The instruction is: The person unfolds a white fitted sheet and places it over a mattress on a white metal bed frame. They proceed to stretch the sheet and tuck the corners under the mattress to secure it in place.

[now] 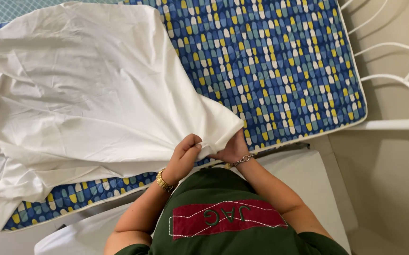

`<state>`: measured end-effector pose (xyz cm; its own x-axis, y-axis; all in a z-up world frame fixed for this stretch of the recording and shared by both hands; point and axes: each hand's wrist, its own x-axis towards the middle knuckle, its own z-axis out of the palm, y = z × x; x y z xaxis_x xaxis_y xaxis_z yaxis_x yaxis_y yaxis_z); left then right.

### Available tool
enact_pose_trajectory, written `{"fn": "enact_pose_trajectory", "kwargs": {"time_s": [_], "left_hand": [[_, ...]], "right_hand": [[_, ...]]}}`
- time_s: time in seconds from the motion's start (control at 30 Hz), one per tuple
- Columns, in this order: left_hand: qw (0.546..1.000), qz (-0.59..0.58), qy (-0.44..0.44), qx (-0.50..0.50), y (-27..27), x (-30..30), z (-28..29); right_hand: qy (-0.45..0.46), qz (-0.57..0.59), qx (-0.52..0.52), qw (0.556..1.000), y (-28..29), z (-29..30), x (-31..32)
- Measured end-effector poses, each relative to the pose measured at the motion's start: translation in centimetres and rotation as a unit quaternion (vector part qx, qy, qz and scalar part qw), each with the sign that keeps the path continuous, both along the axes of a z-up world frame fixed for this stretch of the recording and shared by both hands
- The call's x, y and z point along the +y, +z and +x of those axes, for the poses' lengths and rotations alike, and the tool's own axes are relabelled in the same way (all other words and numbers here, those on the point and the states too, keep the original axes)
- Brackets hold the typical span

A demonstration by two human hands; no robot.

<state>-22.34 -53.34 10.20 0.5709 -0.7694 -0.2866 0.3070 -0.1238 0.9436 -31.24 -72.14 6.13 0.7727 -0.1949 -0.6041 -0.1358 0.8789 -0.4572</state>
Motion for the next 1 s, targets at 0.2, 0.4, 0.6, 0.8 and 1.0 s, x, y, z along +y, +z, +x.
{"fn": "enact_pose_trajectory", "kwargs": {"time_s": [0.2, 0.4, 0.6, 0.8, 1.0], "left_hand": [[0.992, 0.026, -0.125, -0.003, 0.2, 0.2, -2.1], [0.982, 0.047, -0.182, -0.025, 1.5, -0.3, -1.2], [0.974, 0.035, -0.186, -0.127, 1.8, -4.5, -1.7], [0.92, 0.118, -0.172, -0.333, 0.6, -14.8, -6.5], [0.855, 0.12, -0.135, -0.486, -4.2, -26.8, -13.0]], "right_hand": [[-0.09, 0.147, -0.045, 0.984, -3.8, 0.2, -0.4], [-0.237, 0.199, -0.038, 0.95, -0.3, -1.6, -8.7], [-0.288, 0.093, -0.146, 0.942, -1.5, -7.1, -19.9], [-0.301, 0.027, -0.175, 0.937, 1.0, -12.0, -30.1], [-0.438, -0.09, -0.15, 0.882, -1.6, -24.9, -48.2]]}}
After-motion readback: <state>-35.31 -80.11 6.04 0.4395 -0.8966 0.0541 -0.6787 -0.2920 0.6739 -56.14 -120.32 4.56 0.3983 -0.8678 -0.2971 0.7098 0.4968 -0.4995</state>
